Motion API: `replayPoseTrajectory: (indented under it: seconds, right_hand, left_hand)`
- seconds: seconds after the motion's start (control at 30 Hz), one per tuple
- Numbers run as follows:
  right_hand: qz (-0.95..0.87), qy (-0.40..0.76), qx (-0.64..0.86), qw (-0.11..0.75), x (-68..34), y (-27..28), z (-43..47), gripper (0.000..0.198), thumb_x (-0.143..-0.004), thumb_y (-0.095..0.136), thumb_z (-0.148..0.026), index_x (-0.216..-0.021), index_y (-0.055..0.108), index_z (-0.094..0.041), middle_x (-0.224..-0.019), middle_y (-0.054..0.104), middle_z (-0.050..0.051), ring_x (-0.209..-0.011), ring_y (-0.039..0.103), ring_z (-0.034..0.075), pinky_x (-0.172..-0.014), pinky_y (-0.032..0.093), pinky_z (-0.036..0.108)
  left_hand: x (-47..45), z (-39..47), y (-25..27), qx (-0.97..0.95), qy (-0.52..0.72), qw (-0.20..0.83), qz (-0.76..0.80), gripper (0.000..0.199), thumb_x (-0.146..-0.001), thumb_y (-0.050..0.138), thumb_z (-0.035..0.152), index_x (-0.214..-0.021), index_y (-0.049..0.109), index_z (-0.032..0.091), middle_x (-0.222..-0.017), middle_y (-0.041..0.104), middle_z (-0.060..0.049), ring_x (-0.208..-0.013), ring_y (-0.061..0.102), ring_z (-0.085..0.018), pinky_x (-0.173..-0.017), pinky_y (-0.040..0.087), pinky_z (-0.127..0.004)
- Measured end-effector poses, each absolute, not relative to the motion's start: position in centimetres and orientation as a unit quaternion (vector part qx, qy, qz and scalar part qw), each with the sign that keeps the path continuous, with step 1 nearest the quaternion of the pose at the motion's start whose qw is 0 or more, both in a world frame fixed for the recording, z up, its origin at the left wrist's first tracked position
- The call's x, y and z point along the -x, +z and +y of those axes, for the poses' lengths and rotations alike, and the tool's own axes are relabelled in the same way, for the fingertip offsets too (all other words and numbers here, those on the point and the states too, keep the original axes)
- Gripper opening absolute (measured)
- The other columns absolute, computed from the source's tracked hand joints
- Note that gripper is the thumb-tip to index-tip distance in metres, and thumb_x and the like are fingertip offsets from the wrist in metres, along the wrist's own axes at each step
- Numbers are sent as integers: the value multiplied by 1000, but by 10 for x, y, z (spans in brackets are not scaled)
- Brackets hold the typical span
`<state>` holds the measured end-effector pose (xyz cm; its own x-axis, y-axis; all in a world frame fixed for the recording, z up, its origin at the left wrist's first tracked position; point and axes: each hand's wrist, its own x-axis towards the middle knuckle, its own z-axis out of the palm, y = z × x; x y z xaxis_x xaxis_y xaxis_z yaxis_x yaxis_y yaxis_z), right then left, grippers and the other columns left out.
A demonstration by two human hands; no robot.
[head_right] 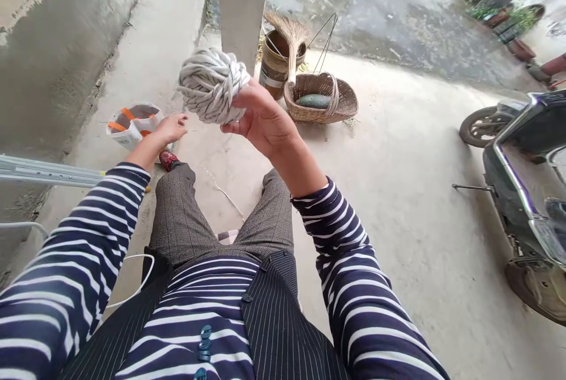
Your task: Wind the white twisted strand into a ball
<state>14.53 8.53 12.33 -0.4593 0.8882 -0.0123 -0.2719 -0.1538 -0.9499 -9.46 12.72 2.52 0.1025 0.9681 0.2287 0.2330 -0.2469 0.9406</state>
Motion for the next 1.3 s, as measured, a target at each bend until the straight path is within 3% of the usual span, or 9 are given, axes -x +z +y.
replayPoseTrajectory:
  seconds: [0.1, 0.27, 0.47, 0.63, 0.83, 1.03, 1.13, 1.3]
  right_hand:
    - [-529, 680, 344, 374, -143, 103, 93, 50, -71, 68, -39, -118, 58, -26, -109, 69, 3, -92, 66, 18, -66, 57, 25]
    - [-527, 705, 363, 306, -146, 64, 107, 49, -74, 73, -44, -118, 59, -28, -99, 71, 3, -88, 69, 19, -66, 59, 28]
    - [-470, 749, 355, 303, -157, 57, 105, 45, -69, 72, -36, -111, 62, -24, -92, 73, 3, -77, 69, 18, -59, 56, 25]
    - [-430, 784, 339, 293, -161, 45, 99, 40, -69, 71, -33, -107, 63, -22, -89, 74, 3, -74, 68, 16, -58, 58, 24]
    - [-446, 782, 310, 307, -155, 46, 91, 49, -64, 76, -32, -111, 62, -22, -94, 74, 4, -76, 68, 17, -61, 60, 26]
    - [-534, 643, 379, 396, -148, 40, 110, 55, -70, 81, -45, -115, 54, -26, -107, 68, 5, -92, 68, 21, -74, 63, 35]
    - [-610, 486, 455, 430, -146, 22, 127, 62, -74, 78, -48, -124, 47, -27, -117, 61, 7, -103, 66, 25, -83, 62, 43]
    - [-717, 189, 543, 394, -150, -6, 134, 67, -72, 78, -33, -129, 45, -24, -135, 46, 13, -126, 52, 34, -98, 56, 58]
  left_hand:
    - [74, 119, 18, -624, 479, 418, 455, 56, -86, 77, 58, -123, 66, 17, -113, 76, -8, -121, 65, -23, -107, 47, -35]
    - [43, 103, -1, -578, 496, 493, 420, 63, -81, 81, 57, -130, 66, 20, -115, 76, -11, -119, 67, -25, -104, 50, -36]
    - [48, 95, -14, -536, 484, 565, 398, 57, -77, 79, 66, -106, 78, 16, -97, 79, -11, -101, 72, -26, -91, 55, -36]
    - [57, 96, -14, -529, 495, 509, 464, 57, -66, 86, 68, -87, 81, 15, -88, 79, -9, -95, 71, -25, -87, 54, -34]
    - [56, 93, -28, -541, 497, 461, 497, 50, -77, 76, 65, -77, 79, 15, -77, 76, -6, -85, 68, -22, -78, 52, -30]
    - [49, 66, -36, -582, 439, 502, 465, 44, -86, 70, 57, -72, 76, 15, -76, 76, -7, -81, 68, -20, -88, 51, -31]
    - [48, 53, -32, -589, 404, 545, 440, 43, -86, 68, 55, -74, 74, 14, -73, 74, -7, -78, 68, -19, -85, 51, -32]
    - [53, 45, -20, -632, 334, 573, 401, 39, -89, 64, 48, -70, 72, 14, -75, 74, -8, -78, 68, -19, -84, 51, -31]
